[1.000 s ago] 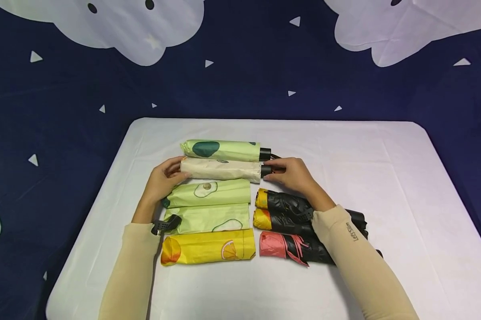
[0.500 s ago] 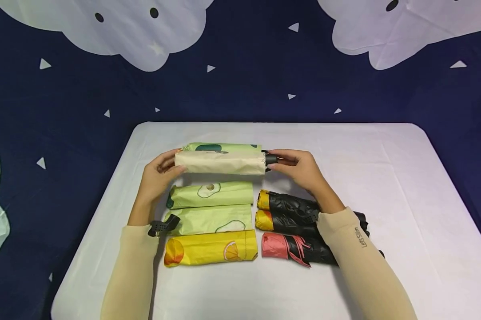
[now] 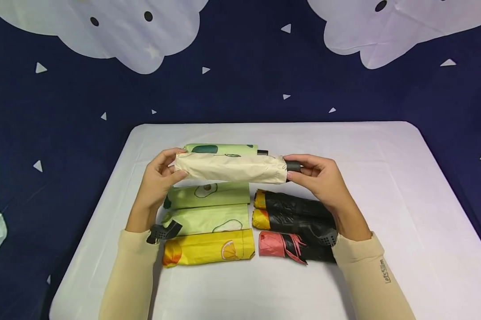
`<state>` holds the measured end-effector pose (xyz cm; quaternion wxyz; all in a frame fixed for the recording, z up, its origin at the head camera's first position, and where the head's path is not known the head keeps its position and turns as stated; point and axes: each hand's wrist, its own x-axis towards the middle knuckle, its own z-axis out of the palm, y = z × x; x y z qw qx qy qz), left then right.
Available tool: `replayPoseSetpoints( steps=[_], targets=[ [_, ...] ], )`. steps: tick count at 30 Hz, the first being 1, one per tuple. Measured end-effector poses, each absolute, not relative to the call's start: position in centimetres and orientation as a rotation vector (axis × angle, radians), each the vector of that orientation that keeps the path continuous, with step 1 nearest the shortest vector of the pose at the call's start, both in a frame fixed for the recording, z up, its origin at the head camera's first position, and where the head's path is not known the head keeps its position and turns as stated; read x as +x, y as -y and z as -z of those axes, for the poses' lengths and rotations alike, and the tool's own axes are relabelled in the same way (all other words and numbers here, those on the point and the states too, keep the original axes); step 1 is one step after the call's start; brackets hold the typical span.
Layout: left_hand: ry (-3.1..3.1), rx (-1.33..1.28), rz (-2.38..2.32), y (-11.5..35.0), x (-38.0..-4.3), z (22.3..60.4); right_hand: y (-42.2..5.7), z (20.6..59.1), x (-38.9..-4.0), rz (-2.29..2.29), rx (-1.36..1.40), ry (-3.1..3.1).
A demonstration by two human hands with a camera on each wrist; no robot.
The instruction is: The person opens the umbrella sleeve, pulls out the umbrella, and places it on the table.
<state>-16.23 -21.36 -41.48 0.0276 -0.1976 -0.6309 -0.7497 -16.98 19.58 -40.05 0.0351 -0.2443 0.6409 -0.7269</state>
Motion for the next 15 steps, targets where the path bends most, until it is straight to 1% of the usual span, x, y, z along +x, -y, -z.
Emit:
replayPoseSetpoints(
  steps=[3,8,12,15],
  targets=[
    [1.968,-0.701,2.351,20.9,-16.1,41.7,-20.0,40.6,-16.7,2.261,-0.740,-1.979],
    [2.012,-0.779,2.361,20.1,-16.2,42.2,-20.5,41.8,-17.0,2.386,-0.728,-1.926],
    [2.099,-0.772,2.337,19.8,-16.1,42.4,-20.5,42.1,-17.1,2.388,-0.739,-1.927],
    [2.176,-0.713,2.317,19.5,-16.0,42.2,-20.4,42.2,-17.2,2.355,-0.768,-1.923]
  ],
)
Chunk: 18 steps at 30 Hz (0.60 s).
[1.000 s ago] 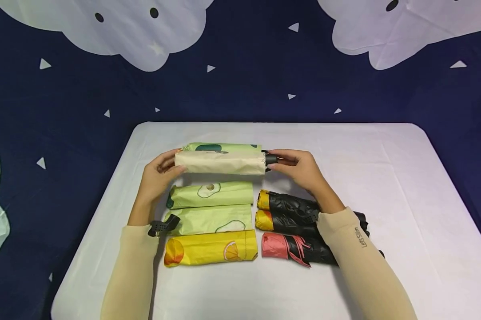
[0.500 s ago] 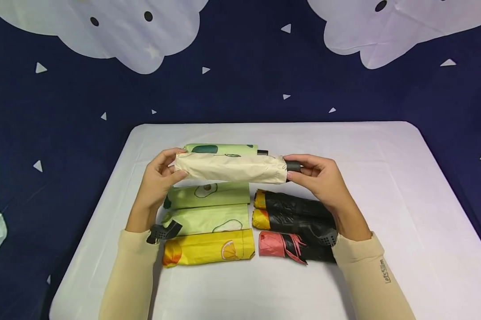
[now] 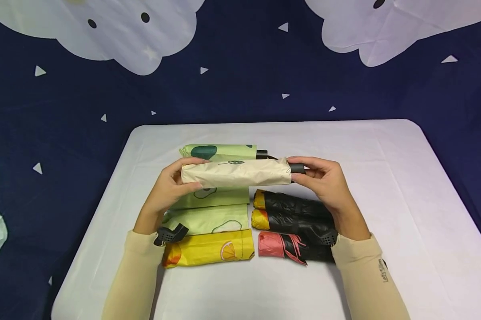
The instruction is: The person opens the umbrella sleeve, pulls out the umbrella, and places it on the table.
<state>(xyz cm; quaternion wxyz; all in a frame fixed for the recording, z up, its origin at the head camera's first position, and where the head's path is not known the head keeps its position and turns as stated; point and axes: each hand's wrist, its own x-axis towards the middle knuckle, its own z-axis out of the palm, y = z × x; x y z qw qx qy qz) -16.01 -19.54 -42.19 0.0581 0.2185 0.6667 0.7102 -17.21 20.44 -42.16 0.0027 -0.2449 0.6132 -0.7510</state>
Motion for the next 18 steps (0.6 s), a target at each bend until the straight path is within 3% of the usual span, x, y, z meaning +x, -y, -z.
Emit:
replayPoseSetpoints(
  steps=[18],
  targets=[
    [-2.080,0.565,-2.150,20.06,-15.97,42.31,-20.05,42.69,-17.42,2.292,-0.803,-1.936]
  ],
)
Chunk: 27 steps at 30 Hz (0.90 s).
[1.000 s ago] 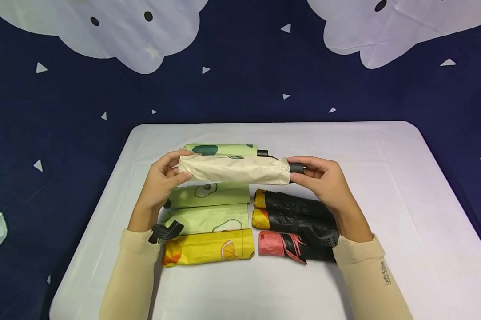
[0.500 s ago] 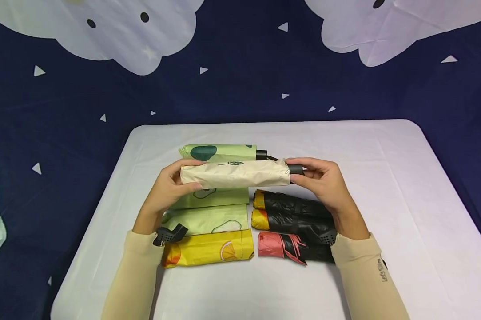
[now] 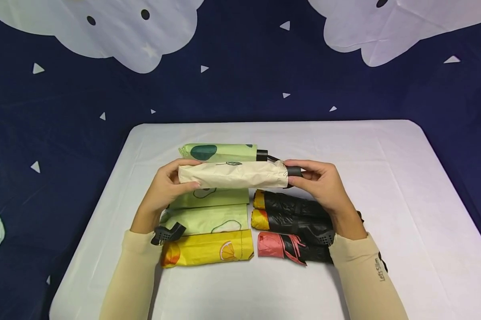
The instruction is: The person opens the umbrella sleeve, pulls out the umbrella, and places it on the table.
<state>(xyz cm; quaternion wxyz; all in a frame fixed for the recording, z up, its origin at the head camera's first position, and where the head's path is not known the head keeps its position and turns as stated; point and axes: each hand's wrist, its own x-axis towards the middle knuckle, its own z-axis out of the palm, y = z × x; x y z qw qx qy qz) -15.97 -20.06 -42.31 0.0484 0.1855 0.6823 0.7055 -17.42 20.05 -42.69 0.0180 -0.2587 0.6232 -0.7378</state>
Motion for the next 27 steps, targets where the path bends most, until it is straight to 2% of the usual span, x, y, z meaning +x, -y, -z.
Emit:
replayPoseSetpoints(
  steps=[19,27],
  targets=[
    [-2.090,0.672,-2.290,20.7,-16.5,42.3,-21.2,42.4,-17.6,2.487,-0.716,-1.795],
    [-2.128,0.609,-2.314,21.1,-16.4,42.4,-22.7,42.2,-17.8,2.568,-0.709,-1.724]
  ],
)
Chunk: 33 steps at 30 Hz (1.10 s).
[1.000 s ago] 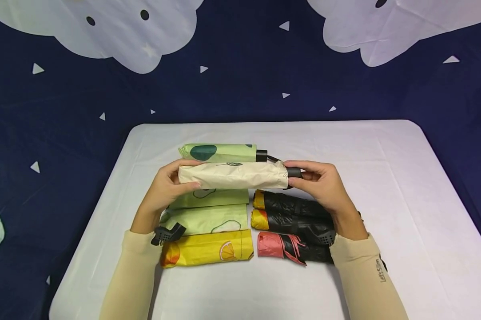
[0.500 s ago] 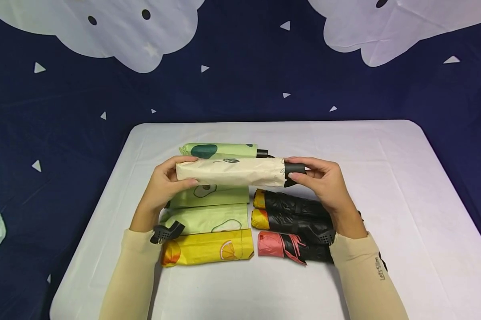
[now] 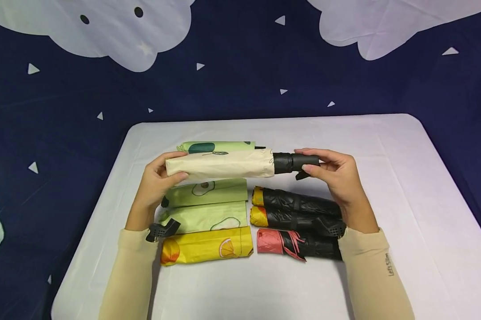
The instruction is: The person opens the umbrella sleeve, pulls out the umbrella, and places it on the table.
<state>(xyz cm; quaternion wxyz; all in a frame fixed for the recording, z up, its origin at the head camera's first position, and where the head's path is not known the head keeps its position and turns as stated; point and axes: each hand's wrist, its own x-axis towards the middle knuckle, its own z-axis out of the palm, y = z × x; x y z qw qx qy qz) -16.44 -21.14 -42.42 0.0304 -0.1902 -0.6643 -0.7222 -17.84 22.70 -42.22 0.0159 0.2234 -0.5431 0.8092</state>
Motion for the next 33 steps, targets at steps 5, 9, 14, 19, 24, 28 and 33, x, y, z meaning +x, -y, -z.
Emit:
replayPoseSetpoints(
  steps=[5,9,14,19,24,28,33],
  targets=[
    [2.043,-0.536,2.225,21.8,-16.3,42.5,-23.4,42.3,-18.0,-2.530,0.685,1.660],
    [2.018,-0.524,2.238,22.3,-16.3,42.5,-24.0,42.3,-18.0,-2.545,0.679,1.630],
    [1.986,-0.538,2.274,22.7,-16.2,42.5,-24.7,42.4,-18.0,-2.577,0.679,1.569],
    [1.983,-0.512,2.268,23.2,-16.3,42.4,-25.4,42.6,-18.0,-2.597,0.676,1.531],
    [1.967,-0.454,2.242,24.2,-16.1,42.3,-26.5,42.8,-18.0,-2.602,0.676,1.484],
    [1.957,-0.432,2.244,25.0,-16.0,42.3,-27.4,43.0,-18.0,-2.622,0.689,1.402],
    [1.920,-0.383,2.255,25.3,-16.2,42.5,-28.7,43.3,-18.3,-2.632,0.689,1.343]
  ],
)
